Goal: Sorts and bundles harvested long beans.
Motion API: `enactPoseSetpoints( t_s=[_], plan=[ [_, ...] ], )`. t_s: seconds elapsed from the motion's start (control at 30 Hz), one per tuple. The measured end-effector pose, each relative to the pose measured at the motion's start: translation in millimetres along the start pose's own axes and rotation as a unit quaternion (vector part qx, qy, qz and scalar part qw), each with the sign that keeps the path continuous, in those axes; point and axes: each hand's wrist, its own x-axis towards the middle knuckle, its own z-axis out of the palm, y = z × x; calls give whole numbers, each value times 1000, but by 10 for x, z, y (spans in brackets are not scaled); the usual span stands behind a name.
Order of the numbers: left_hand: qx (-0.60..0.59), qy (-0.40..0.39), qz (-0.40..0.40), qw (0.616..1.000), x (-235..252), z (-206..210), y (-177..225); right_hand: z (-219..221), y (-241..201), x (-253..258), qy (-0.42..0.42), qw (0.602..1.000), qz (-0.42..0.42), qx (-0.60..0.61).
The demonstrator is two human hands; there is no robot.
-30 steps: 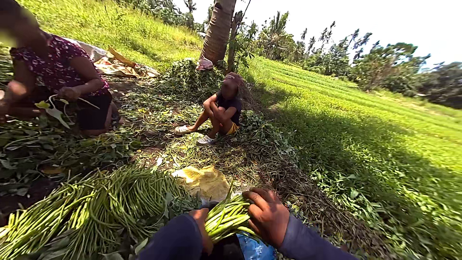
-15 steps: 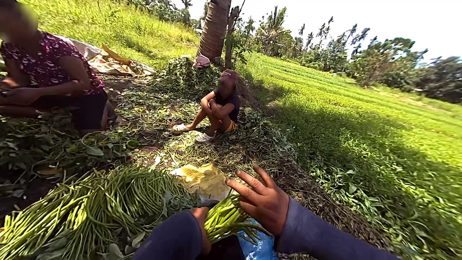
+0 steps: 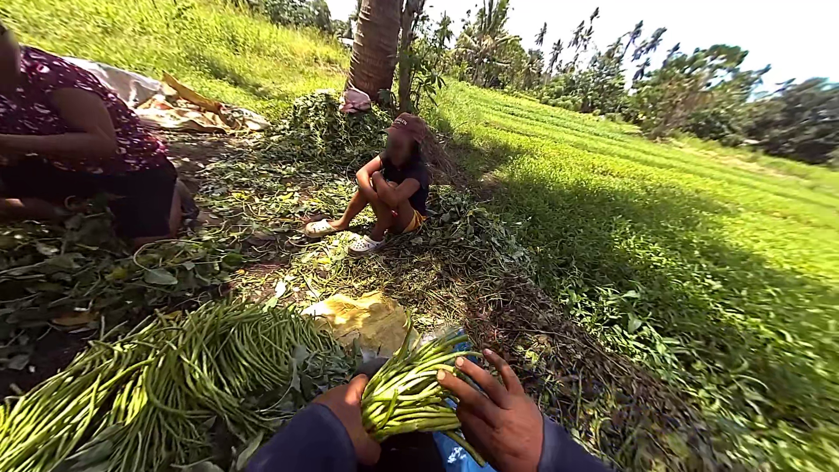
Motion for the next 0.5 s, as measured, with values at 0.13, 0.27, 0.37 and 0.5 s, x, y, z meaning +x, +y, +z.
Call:
enactPoseSetpoints(
  t_s=[0.13, 0.27, 0.37, 0.5],
  plan=[
    [-5, -5, 10, 1000, 23, -14, 10, -70, 23, 28, 14, 1000, -24, -6],
    [9, -7, 11, 1000, 34, -39, 33, -136, 153, 113, -16, 998, -55, 13],
    [18, -11, 7, 1000, 18, -57, 51, -205, 182, 232, -69, 995, -64, 25],
    [31, -18, 2, 999, -30, -93, 94, -270, 247, 371, -126, 989, -78, 23]
  ],
)
